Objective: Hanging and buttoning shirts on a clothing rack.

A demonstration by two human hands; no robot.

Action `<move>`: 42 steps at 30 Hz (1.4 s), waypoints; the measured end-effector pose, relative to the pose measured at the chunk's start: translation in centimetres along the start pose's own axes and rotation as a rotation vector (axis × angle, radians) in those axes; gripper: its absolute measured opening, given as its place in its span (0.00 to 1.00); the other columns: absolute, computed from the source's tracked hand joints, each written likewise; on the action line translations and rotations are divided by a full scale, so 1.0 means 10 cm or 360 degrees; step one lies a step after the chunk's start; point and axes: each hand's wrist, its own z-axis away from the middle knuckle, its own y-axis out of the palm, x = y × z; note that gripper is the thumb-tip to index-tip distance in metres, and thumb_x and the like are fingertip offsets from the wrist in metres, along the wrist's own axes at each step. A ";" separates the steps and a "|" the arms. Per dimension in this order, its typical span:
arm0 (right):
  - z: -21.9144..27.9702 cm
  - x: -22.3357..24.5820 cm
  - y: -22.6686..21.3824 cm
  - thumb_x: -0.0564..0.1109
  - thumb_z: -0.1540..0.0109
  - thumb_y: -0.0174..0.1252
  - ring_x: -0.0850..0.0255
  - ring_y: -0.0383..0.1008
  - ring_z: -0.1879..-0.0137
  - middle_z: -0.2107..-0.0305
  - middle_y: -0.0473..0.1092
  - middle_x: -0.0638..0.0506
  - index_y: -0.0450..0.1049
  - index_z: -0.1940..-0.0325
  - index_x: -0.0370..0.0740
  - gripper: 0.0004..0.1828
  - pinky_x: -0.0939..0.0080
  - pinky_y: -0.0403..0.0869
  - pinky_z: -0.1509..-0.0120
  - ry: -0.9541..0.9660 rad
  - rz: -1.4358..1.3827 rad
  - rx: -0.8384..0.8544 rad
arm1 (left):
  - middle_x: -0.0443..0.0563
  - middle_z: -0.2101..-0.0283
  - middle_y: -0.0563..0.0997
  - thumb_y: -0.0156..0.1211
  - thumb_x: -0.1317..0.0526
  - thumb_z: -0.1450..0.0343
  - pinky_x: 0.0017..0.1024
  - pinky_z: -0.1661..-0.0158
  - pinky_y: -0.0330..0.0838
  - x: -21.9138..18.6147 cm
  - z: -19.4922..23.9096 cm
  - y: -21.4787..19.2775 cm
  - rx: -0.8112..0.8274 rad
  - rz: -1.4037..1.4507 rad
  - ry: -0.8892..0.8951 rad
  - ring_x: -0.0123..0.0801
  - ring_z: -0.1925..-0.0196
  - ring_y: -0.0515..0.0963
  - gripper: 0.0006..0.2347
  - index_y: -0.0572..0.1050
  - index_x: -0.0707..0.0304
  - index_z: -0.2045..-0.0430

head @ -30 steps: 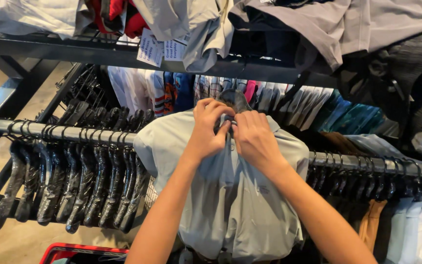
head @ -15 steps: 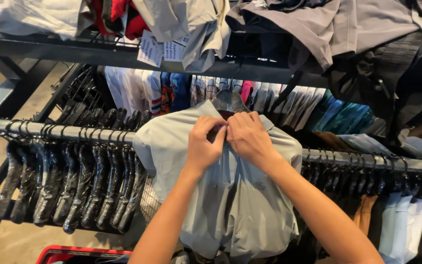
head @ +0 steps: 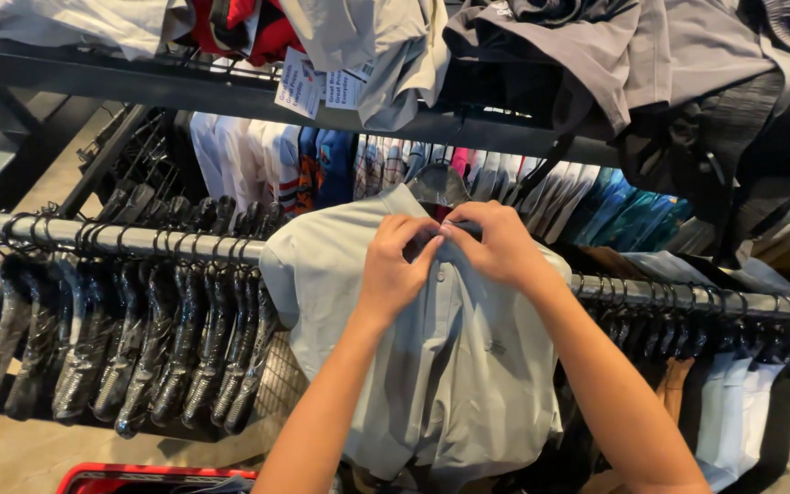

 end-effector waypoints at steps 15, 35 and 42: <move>-0.19 0.14 -0.10 0.43 0.39 0.63 0.58 0.81 0.63 0.75 0.80 0.50 0.82 0.66 0.45 0.03 0.57 0.75 0.53 0.0460 -0.0083 0.0270 | 0.50 0.71 0.77 0.68 0.63 0.32 0.34 0.57 0.76 0.12 0.00 0.04 -0.0018 -0.0099 0.0074 0.44 0.63 0.79 0.05 0.78 0.60 0.67; -0.18 0.07 0.03 0.56 0.30 0.47 0.39 0.77 0.60 0.76 0.73 0.45 0.70 0.65 0.47 0.16 0.40 0.74 0.58 0.0421 0.0657 0.0458 | 0.50 0.67 0.75 0.63 0.65 0.29 0.29 0.58 0.77 0.16 0.02 0.09 -0.0149 -0.0579 0.0583 0.39 0.62 0.78 0.02 0.78 0.62 0.67; -0.07 0.09 0.04 0.57 0.28 0.43 0.43 0.76 0.60 0.75 0.69 0.49 0.66 0.65 0.49 0.16 0.42 0.74 0.61 0.0209 0.0687 0.0323 | 0.55 0.66 0.77 0.63 0.66 0.28 0.33 0.57 0.77 0.09 -0.03 0.04 -0.0146 -0.0737 0.0848 0.43 0.62 0.79 0.02 0.79 0.64 0.66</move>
